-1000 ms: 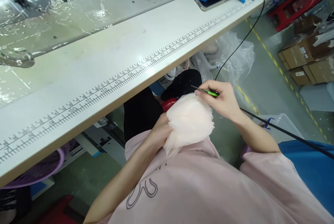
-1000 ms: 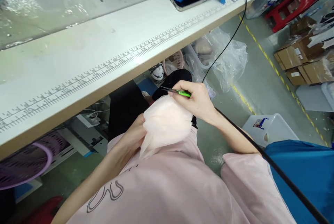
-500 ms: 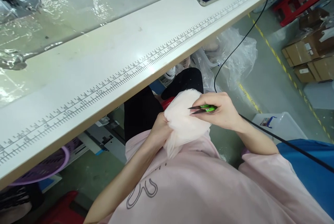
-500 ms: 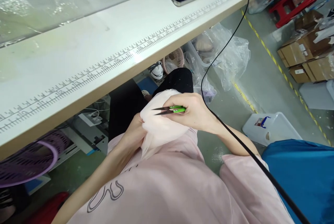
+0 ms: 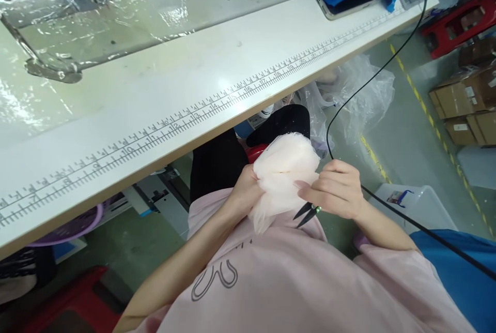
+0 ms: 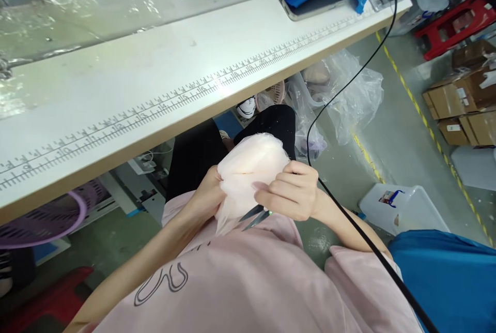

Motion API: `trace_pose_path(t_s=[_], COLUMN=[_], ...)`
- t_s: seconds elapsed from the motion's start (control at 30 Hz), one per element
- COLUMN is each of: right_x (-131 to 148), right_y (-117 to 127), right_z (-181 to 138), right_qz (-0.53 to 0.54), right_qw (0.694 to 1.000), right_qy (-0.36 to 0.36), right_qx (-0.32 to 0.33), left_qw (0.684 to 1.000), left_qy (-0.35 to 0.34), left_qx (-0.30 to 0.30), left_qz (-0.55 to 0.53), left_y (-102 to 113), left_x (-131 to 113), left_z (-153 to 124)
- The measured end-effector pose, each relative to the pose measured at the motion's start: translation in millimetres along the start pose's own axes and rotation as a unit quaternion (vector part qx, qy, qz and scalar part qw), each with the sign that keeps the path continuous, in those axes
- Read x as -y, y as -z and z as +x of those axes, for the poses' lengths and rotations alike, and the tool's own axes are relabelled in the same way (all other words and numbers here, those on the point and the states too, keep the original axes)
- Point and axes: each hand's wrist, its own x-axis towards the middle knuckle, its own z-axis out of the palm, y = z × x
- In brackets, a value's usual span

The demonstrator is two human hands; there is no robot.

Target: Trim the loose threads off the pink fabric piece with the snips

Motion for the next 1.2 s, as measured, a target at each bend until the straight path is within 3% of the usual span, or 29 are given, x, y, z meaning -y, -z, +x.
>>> trace_pose_path(t_s=[0.53,0.63,0.77,0.93,1.2], right_x=[-4.8,-4.9,-8.4,-13.3,-14.7], right_y=[-5.2,-0.5,13.8,23.5,21.5], right_z=[-11.5,-8.8,-4.9,-4.3,-4.4], right_qz=[0.038,0.083,0.099,0.038,0.044], right_qw=[0.999,0.993,0.979,0.982,0.987], right_qy=[-0.016,-0.084,-0.175,-0.147,-0.112], right_qx=[-0.034,-0.029,0.039,0.109,0.111], left_qw=[1.0,1.0,1.0,0.999,0.999], left_qy=[-0.002,0.002,-0.006,-0.003,0.007], left_qx=[-0.009,-0.013,-0.012,0.009,0.001], left_qz=[-0.01,-0.009,-0.008,-0.036,-0.041], left_y=[-1.6,-0.8,1.9,2.0,0.1], left_x=[-2.3,-2.4,1.7,5.0,3.7], left_z=[-2.4,-2.9,-1.1,2.1,1.2])
